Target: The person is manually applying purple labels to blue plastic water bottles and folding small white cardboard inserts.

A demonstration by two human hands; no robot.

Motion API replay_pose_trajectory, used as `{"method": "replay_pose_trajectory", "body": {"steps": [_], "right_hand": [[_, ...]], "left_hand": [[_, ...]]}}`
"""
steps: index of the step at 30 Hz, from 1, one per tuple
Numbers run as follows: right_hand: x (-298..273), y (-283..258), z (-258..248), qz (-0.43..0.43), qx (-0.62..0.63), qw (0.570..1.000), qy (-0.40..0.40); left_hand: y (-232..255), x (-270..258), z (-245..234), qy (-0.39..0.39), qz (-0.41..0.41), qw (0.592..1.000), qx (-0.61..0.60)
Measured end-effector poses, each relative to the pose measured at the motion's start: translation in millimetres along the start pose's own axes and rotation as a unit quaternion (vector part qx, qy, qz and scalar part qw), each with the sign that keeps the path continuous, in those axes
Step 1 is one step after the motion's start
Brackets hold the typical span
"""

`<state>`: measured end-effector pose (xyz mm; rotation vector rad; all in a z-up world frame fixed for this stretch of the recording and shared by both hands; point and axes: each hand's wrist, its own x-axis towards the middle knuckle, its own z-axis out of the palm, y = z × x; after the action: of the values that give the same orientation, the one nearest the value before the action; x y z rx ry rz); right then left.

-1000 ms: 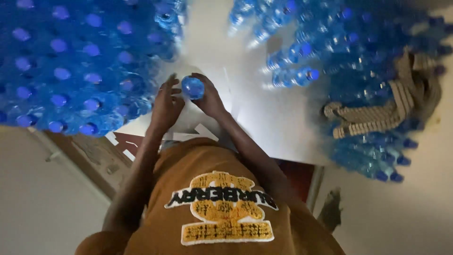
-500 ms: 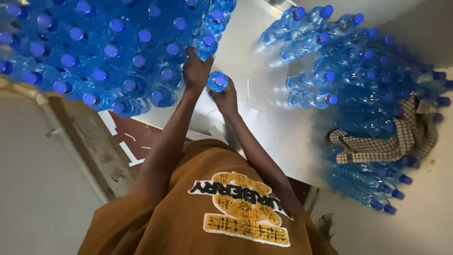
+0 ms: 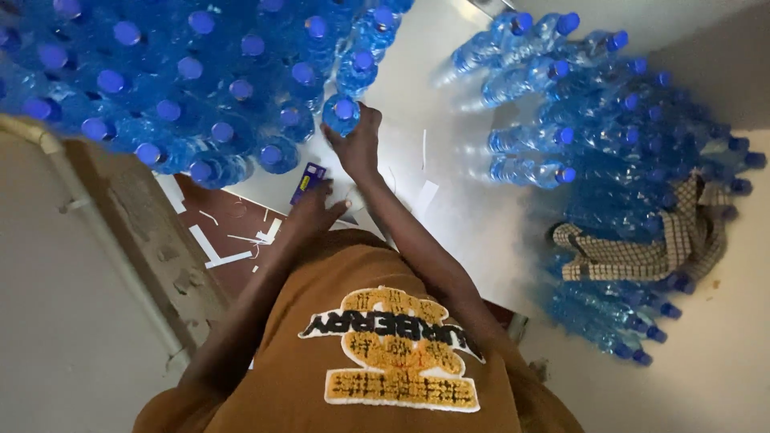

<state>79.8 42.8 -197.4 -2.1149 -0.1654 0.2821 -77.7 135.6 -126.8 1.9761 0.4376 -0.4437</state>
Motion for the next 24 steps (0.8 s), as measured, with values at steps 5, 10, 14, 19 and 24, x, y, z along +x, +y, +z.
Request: {"method": "replay_pose_trajectory", "body": {"steps": [5,10,14,19,24], "right_hand": [[5,-4,11,-0.015,-0.019,0.999,0.047],[-12,14,4,-0.008,0.058,0.997,0.053],[-43,102,40,-0.031,-0.144,0.987,-0.057],[-58,91,57,-0.080,-0.303,0.932,-0.182],[-51,98,58,-0.081,-0.260,0.954,-0.128]], "left_hand": [[-11,-11,-13,-0.065,-0.088,0.994,0.016],[-83,5,6,-0.027,-0.108,0.987,0.113],[-86,-10,2,-0.001,-0.099,0.986,0.134],[-69,-19,-6,-0.028,-0.102,0.988,0.116],[-56,-33,-21,-0.011,-0.075,0.994,0.084]]}}
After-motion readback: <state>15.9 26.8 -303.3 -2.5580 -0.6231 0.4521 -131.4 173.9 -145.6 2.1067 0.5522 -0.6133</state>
